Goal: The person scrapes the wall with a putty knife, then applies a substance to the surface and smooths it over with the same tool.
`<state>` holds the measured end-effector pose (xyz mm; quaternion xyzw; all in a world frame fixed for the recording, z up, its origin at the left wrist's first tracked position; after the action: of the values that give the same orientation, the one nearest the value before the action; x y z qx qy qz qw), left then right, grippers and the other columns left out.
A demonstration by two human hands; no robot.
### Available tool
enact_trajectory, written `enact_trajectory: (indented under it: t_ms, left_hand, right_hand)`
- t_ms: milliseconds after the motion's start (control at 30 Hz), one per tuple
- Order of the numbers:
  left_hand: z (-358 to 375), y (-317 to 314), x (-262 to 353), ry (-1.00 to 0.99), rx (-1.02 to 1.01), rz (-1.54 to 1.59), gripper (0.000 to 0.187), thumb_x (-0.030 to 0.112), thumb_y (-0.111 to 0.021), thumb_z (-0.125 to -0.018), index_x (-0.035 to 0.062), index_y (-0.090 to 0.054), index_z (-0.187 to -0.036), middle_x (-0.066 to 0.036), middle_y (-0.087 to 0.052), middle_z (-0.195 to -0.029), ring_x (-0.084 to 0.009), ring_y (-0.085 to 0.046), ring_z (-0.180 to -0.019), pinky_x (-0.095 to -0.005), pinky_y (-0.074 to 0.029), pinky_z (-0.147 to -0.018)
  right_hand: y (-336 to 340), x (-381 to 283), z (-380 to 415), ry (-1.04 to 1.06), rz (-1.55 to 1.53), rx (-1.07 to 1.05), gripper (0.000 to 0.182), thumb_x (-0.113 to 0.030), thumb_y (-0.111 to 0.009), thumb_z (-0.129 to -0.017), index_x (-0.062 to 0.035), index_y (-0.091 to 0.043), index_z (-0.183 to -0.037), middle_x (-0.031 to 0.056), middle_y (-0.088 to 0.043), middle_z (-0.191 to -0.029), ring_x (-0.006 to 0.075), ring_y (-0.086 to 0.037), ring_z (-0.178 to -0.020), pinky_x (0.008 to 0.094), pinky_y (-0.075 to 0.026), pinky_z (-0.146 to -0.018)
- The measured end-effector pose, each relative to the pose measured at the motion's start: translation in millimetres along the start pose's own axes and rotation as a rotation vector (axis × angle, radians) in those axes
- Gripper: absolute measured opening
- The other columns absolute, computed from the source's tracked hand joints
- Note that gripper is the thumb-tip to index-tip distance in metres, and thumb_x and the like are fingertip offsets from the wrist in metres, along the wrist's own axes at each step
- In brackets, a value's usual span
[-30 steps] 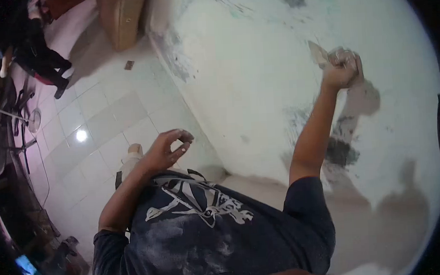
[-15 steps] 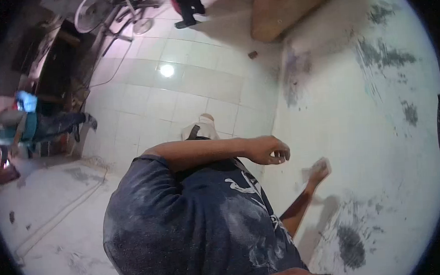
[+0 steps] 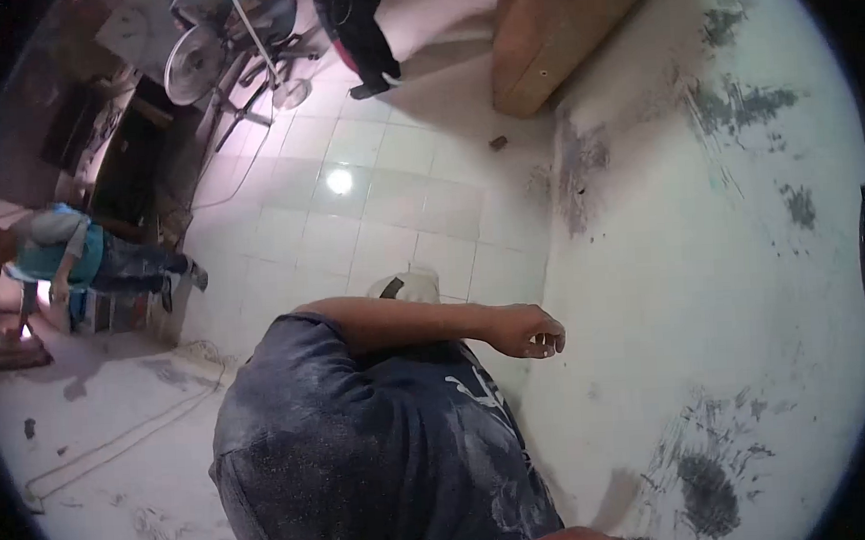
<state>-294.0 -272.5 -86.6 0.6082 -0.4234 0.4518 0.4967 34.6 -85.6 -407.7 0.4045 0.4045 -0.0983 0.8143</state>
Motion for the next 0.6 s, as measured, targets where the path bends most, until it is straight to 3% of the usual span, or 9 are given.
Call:
enact_trajectory:
  t_ms: [200, 333, 367, 400, 433, 467, 500, 567, 600]
  left_hand:
    - [-17, -19, 13, -0.065, -0.166, -0.077, 0.019, 0.015, -0.061, -0.089, 0.0009, -0.061, -0.102, -0.014, -0.065, -0.096, -0.0294, -0.063, -0.091, -0.0403, -0.050, -0.081]
    - [-38, -37, 22, -0.158, -0.320, -0.105, 0.024, 0.017, -0.061, -0.089, 0.0018, -0.058, -0.107, -0.016, -0.062, -0.102, -0.0308, -0.060, -0.099, -0.0420, -0.048, -0.085]
    - [-43, -45, 19, -0.216, -0.285, -0.190, 0.028, 0.018, -0.062, -0.088, 0.0012, -0.055, -0.110, -0.016, -0.060, -0.107, -0.0315, -0.057, -0.105, -0.0431, -0.046, -0.088]
    - [-46, -50, 18, -0.274, -0.244, -0.272, 0.033, 0.018, -0.064, -0.087, 0.0006, -0.053, -0.113, -0.016, -0.058, -0.113, -0.0321, -0.054, -0.110, -0.0442, -0.044, -0.091]
    - [-48, -55, 25, -0.170, -0.274, -0.287, 0.046, 0.020, -0.068, -0.083, 0.0008, -0.047, -0.120, -0.018, -0.050, -0.125, -0.0353, -0.045, -0.121, -0.0467, -0.039, -0.098]
    - [-49, -59, 26, -0.187, -0.293, -0.292, 0.046, 0.020, -0.068, -0.083, 0.0008, -0.047, -0.120, -0.018, -0.050, -0.125, -0.0353, -0.045, -0.121, -0.0467, -0.039, -0.098]
    - [-48, -63, 25, -0.227, -0.178, -0.343, 0.051, 0.020, -0.069, -0.082, 0.0013, -0.045, -0.123, -0.018, -0.048, -0.127, -0.0368, -0.043, -0.122, -0.0478, -0.039, -0.099]
    - [-47, -71, 16, -0.260, -0.080, -0.360, 0.066, 0.019, -0.072, -0.079, 0.0035, -0.039, -0.134, -0.020, -0.043, -0.133, -0.0406, -0.037, -0.127, -0.0489, -0.034, -0.105]
    - [-51, -75, 8, -0.308, -0.069, -0.345, 0.073, 0.019, -0.072, -0.078, 0.0044, -0.035, -0.139, -0.020, -0.041, -0.136, -0.0404, -0.036, -0.128, -0.0481, -0.032, -0.106]
  right_hand:
    - [-6, 12, 39, -0.008, -0.077, 0.312, 0.019, -0.016, -0.053, -0.091, 0.0009, -0.050, -0.081, 0.0042, -0.050, -0.079, 0.0143, -0.046, -0.069, 0.0318, -0.038, -0.058]
    - [34, -196, 33, -0.028, -0.559, 0.343, 0.022, -0.016, -0.048, -0.093, -0.0031, -0.045, -0.075, 0.0001, -0.043, -0.073, 0.0106, -0.042, -0.067, 0.0265, -0.034, -0.055]
    - [41, -223, 31, 0.012, -0.761, 0.318, 0.022, -0.015, -0.046, -0.093, -0.0041, -0.045, -0.074, -0.0008, -0.040, -0.071, 0.0095, -0.039, -0.064, 0.0251, -0.032, -0.054]
    - [45, -237, 28, 0.026, -0.775, 0.337, 0.022, -0.015, -0.046, -0.093, -0.0041, -0.045, -0.074, -0.0008, -0.040, -0.071, 0.0095, -0.039, -0.064, 0.0251, -0.032, -0.054]
    - [50, -249, 28, 0.201, -0.787, 0.331, 0.024, -0.018, -0.047, -0.095, -0.0060, -0.046, -0.074, -0.0012, -0.042, -0.069, 0.0075, -0.040, -0.061, 0.0245, -0.031, -0.051]
    - [58, -260, 30, 0.373, -0.788, 0.329, 0.026, -0.021, -0.048, -0.097, -0.0079, -0.047, -0.074, -0.0016, -0.044, -0.068, 0.0056, -0.040, -0.057, 0.0240, -0.031, -0.049]
    - [66, -299, 47, 0.330, -0.783, 0.413, 0.021, -0.011, -0.044, -0.091, -0.0060, -0.045, -0.071, -0.0034, -0.040, -0.065, 0.0076, -0.037, -0.055, 0.0249, -0.032, -0.047]
    - [66, -344, 71, 0.175, -1.035, 0.537, 0.026, -0.021, -0.046, -0.097, -0.0066, -0.049, -0.076, -0.0016, -0.045, -0.068, 0.0078, -0.044, -0.057, 0.0231, -0.040, -0.052]
    - [68, -319, 69, 0.285, -0.967, 0.451, 0.024, -0.020, -0.044, -0.097, -0.0061, -0.049, -0.077, -0.0010, -0.046, -0.070, 0.0091, -0.046, -0.059, 0.0238, -0.043, -0.056]
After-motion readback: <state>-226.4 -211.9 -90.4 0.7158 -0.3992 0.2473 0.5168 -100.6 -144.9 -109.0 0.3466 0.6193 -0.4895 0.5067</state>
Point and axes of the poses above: each hand's wrist, its own z-axis away from the middle knuckle, its own y-axis out of the back of the hand, x = y × z, the point moved 1 cm from there along -z, towards the middle knuckle
